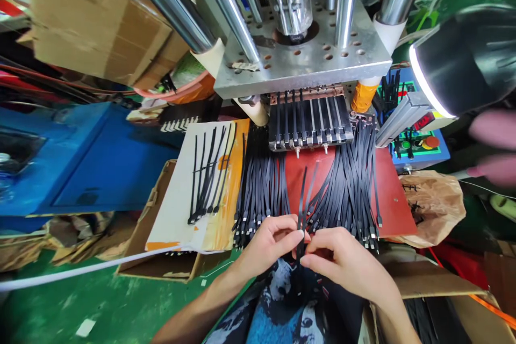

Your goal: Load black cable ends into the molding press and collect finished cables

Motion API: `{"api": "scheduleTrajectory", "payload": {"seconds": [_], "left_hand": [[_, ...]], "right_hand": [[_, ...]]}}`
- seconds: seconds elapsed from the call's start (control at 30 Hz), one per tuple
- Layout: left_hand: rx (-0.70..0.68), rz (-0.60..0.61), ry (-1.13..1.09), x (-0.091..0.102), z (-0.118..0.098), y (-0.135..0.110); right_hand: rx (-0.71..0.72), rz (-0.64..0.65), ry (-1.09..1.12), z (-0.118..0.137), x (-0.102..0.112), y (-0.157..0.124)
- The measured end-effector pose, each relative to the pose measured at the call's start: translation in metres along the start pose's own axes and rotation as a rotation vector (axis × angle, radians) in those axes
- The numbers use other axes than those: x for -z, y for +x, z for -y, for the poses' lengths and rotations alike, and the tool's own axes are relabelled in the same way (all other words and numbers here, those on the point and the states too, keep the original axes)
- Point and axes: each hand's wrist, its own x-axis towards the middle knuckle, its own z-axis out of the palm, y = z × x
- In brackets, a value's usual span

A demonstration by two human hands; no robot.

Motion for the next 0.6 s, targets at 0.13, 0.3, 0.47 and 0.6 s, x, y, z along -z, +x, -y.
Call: {"api": "scheduleTrajectory", "payload": {"seconds": [0.13,0.3,0.47,0.6], "left_hand": [[-0.122,0.064,0.409,0.0,-0.002,-0.006],[-0.091,0.132,0.598,0.008,-0.012,-0.004],[-0.305,-0.061,0.483,0.017,-0.056,0.021],[-0.348,-0.039,0.371,0.02,-0.081,0.037]], "right_hand": [[-0.023,-0.189,0.258,-0.005,0.008,0.015],[0.066,-0.589,0.24,-0.007,-0.009,0.041],[0.184,-0.498,0.102,-0.004,-0.024,0.038],[0.213,-0.487,0.028,-0.003,-0.025,0.033]]}}
